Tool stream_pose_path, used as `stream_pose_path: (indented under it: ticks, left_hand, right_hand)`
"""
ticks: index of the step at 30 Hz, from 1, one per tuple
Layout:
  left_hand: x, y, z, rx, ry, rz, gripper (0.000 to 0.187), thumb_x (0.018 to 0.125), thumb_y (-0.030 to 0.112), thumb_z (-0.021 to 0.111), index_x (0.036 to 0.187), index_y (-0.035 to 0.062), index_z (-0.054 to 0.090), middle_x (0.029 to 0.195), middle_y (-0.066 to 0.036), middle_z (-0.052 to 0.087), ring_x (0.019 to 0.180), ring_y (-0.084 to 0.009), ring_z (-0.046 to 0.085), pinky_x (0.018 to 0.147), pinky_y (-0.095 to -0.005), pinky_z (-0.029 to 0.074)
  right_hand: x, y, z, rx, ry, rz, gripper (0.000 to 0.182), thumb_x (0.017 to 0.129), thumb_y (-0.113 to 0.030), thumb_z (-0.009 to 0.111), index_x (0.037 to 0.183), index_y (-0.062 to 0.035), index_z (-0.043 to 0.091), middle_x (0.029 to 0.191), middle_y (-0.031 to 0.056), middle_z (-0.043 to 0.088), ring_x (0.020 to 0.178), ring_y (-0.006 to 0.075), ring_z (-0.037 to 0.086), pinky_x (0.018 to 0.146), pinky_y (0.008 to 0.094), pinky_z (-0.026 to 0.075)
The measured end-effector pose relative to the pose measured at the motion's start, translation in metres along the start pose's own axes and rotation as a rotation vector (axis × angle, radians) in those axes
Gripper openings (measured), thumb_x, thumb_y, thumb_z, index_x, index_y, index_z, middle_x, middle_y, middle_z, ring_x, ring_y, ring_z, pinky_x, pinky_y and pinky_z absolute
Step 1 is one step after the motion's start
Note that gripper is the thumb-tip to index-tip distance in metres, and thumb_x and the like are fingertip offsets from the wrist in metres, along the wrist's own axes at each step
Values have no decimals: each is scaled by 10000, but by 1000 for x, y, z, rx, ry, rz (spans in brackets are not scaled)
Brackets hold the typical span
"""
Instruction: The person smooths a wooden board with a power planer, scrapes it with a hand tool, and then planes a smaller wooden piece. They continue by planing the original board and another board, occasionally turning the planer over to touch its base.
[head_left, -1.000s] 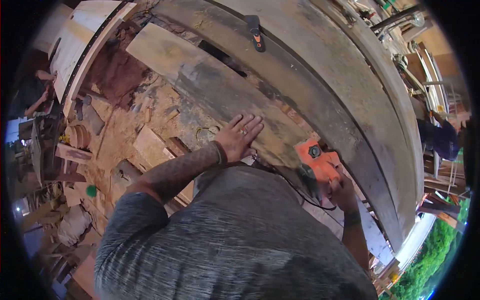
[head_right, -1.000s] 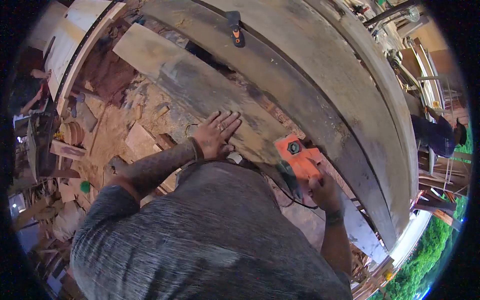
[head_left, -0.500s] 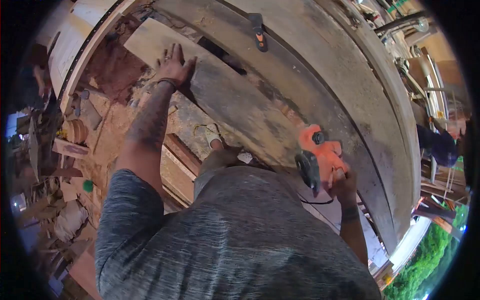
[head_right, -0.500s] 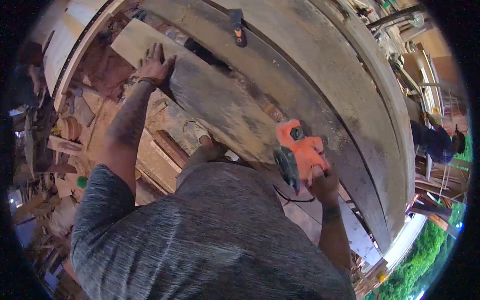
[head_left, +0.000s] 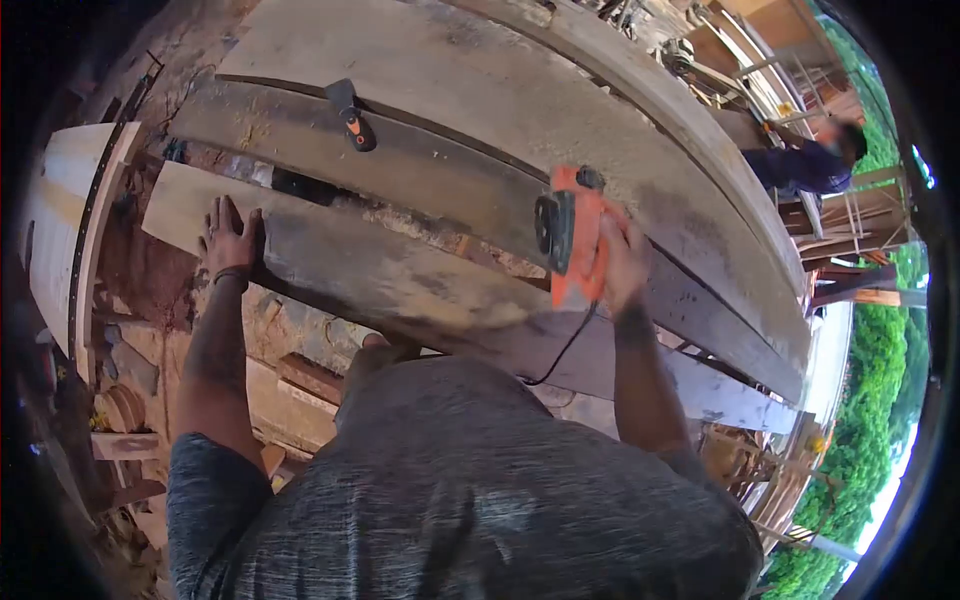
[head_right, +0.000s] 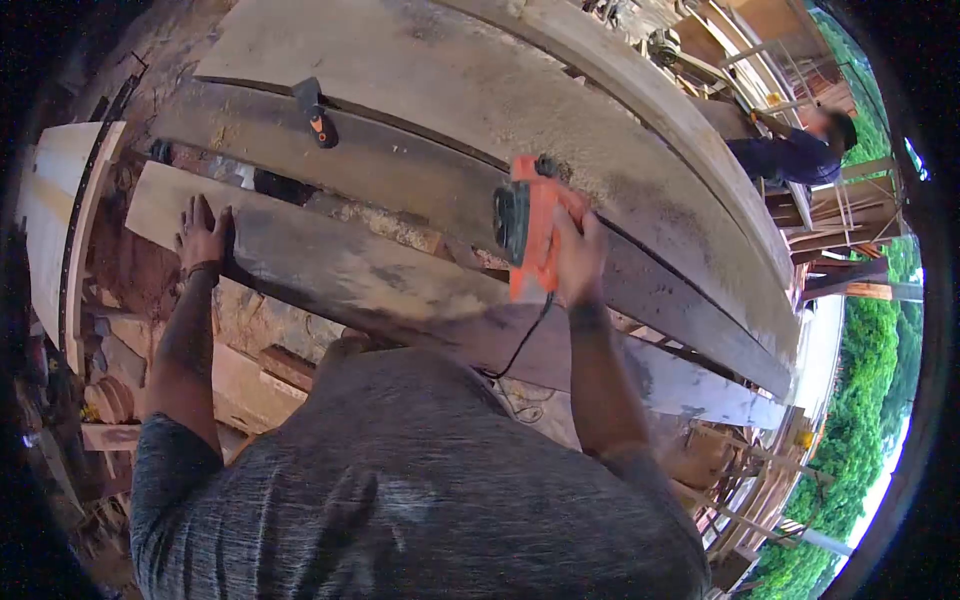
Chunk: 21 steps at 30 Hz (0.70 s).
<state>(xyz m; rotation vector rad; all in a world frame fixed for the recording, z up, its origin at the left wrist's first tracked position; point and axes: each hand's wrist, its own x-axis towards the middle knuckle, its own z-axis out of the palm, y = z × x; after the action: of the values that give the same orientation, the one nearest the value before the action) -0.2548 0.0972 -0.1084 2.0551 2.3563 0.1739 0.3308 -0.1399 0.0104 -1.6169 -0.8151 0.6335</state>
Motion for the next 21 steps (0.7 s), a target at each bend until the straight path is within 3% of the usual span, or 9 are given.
stream_pose_path:
  ticks: [1,4,7,10,12,15,19,21]
  left_hand:
    - [0,-2,4,-9,11,-3,877,961,746,509,1662,251,328,1740,-32,291,1601,-321,244,1281,-600,150]
    - [1,-1,1,11,-21,-6,860,971,729,502,1662,250,324,1742,-38,284,1602,-322,243,1283,-595,153]
    - [-2,2,-6,1,-32,-13,844,979,706,507,1662,246,325,1744,-43,278,1605,-320,236,1285,-591,156]
    - [-4,6,-10,2,-35,-18,844,979,696,517,1661,239,327,1746,-43,271,1609,-319,227,1290,-584,156]
    - [-4,7,-12,-29,-48,-21,850,977,690,526,1663,230,325,1749,-44,262,1611,-321,221,1293,-582,151]
    - [-7,8,-15,-45,-57,-6,862,974,691,527,1667,223,318,1751,-46,257,1611,-327,218,1293,-581,148]
    - [-2,3,1,-39,-40,23,884,970,698,521,1671,203,307,1753,-49,253,1615,-327,209,1292,-583,145]
    - [1,-10,1,-28,-40,1,888,972,701,512,1671,195,304,1753,-49,252,1616,-319,206,1292,-582,145]
  right_hand:
    - [14,-1,4,2,8,14,345,1011,-224,672,1256,15,716,1117,44,716,1091,117,619,963,293,482]
    - [70,40,3,-141,50,-90,323,1005,-207,691,1254,-4,724,1069,37,719,970,120,655,869,292,523]
    - [83,29,20,-43,55,59,314,994,-237,713,1229,-31,737,948,20,708,779,100,652,695,282,528]
    - [94,13,24,-201,132,-16,304,991,-258,715,1208,-47,740,844,-4,673,633,77,599,564,283,493]
    - [98,7,29,-224,177,11,316,977,-274,732,1205,-55,740,820,-2,660,622,79,600,554,291,495]
    - [105,21,23,-348,151,-67,362,960,-333,742,1197,-59,740,833,44,676,665,148,640,612,335,529]
    - [144,79,4,-1033,195,-238,475,937,-441,733,1202,-47,730,938,182,729,863,337,715,802,456,565]
    - [123,43,30,-1084,354,-617,535,927,-472,730,1247,-45,704,1059,219,731,1021,388,694,907,491,538]
